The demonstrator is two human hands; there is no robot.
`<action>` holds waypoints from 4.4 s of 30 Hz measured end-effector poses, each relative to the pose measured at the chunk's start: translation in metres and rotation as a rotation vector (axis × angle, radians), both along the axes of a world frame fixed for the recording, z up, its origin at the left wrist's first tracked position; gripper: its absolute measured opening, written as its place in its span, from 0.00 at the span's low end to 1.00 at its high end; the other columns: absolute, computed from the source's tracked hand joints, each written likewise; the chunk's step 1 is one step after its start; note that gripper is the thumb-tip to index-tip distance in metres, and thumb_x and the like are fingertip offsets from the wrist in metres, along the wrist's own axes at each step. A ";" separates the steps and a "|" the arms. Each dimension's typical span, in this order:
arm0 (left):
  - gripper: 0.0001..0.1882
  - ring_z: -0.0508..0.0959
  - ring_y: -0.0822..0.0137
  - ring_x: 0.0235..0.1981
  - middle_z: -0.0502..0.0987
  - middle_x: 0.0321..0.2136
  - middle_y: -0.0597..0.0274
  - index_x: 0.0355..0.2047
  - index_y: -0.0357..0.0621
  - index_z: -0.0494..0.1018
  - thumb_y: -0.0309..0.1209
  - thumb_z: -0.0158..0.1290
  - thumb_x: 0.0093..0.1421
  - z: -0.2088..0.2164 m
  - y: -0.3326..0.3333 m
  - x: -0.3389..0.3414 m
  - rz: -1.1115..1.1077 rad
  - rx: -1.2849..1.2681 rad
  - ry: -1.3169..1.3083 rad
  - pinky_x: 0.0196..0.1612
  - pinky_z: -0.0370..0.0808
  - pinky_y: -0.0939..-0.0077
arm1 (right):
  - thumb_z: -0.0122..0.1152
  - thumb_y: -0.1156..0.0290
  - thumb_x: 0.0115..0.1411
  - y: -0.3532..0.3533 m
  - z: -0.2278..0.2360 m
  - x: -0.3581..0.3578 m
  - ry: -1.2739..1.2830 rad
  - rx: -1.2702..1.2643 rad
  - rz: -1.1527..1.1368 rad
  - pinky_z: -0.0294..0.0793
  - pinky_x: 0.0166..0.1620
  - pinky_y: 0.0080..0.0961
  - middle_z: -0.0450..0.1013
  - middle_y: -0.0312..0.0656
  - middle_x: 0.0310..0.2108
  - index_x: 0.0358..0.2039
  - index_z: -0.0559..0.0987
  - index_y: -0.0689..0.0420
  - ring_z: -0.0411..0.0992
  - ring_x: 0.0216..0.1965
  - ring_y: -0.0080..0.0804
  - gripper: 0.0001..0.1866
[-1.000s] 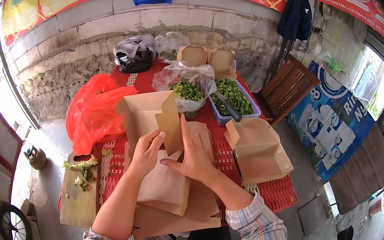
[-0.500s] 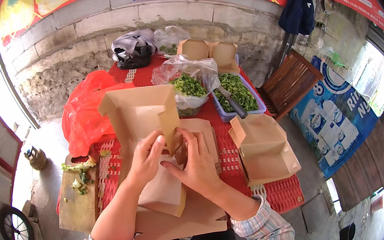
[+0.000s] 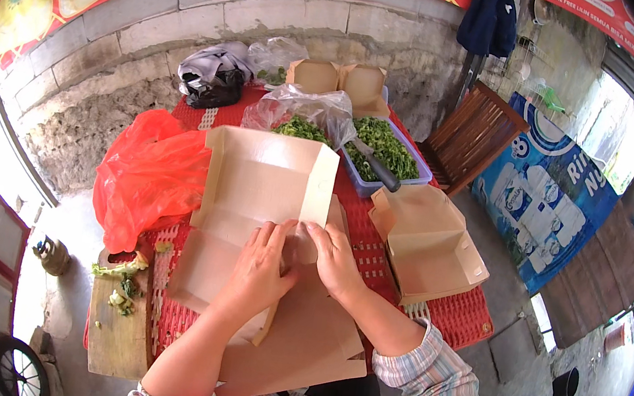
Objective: The person assembles flat cardboard food containers by hand. They fold the cardboard along pre-scored lines, tuck flaps into slots, and press the edges to form the box shape. The person works on a red table covered with a patterned cloth, surrounded by stacks of flat cardboard and containers of chopped green vegetables.
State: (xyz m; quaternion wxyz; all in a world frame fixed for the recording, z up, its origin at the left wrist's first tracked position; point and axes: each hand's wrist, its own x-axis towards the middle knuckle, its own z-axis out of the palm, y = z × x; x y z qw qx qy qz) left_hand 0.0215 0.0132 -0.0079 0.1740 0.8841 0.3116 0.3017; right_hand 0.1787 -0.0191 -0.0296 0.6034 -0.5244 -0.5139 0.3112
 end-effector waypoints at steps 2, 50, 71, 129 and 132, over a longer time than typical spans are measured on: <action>0.32 0.72 0.48 0.47 0.71 0.44 0.50 0.53 0.42 0.64 0.24 0.63 0.47 -0.005 -0.002 0.004 0.072 0.049 -0.032 0.51 0.71 0.56 | 0.46 0.67 0.69 -0.003 0.005 -0.001 -0.007 0.029 -0.037 0.70 0.48 0.32 0.74 0.50 0.39 0.43 0.75 0.68 0.73 0.42 0.37 0.16; 0.08 0.73 0.80 0.26 0.79 0.23 0.67 0.34 0.34 0.80 0.26 0.60 0.56 0.012 0.003 0.000 0.246 -0.389 -0.473 0.32 0.71 0.81 | 0.60 0.83 0.56 0.000 0.012 0.002 -0.623 0.434 -0.251 0.73 0.37 0.36 0.70 0.44 0.33 0.38 0.79 0.61 0.72 0.36 0.44 0.09; 0.04 0.73 0.80 0.29 0.77 0.26 0.67 0.35 0.35 0.77 0.23 0.56 0.60 0.003 0.011 -0.004 0.092 -0.513 -0.467 0.33 0.70 0.81 | 0.62 0.79 0.59 0.000 0.009 0.001 -0.473 0.234 -0.111 0.72 0.34 0.34 0.72 0.46 0.33 0.36 0.79 0.65 0.74 0.31 0.43 0.05; 0.08 0.82 0.57 0.33 0.79 0.32 0.53 0.35 0.35 0.73 0.19 0.59 0.55 0.003 0.009 -0.011 -0.030 0.040 -0.363 0.36 0.78 0.69 | 0.59 0.80 0.58 -0.009 0.003 -0.007 -0.469 0.488 -0.065 0.75 0.38 0.34 0.76 0.47 0.33 0.36 0.77 0.63 0.75 0.34 0.46 0.05; 0.08 0.81 0.53 0.32 0.79 0.32 0.51 0.35 0.35 0.74 0.19 0.58 0.54 0.002 0.011 -0.010 -0.032 0.098 -0.329 0.36 0.77 0.66 | 0.61 0.83 0.57 -0.009 0.004 -0.009 -0.483 0.551 -0.112 0.75 0.35 0.29 0.76 0.44 0.31 0.34 0.77 0.64 0.76 0.31 0.40 0.04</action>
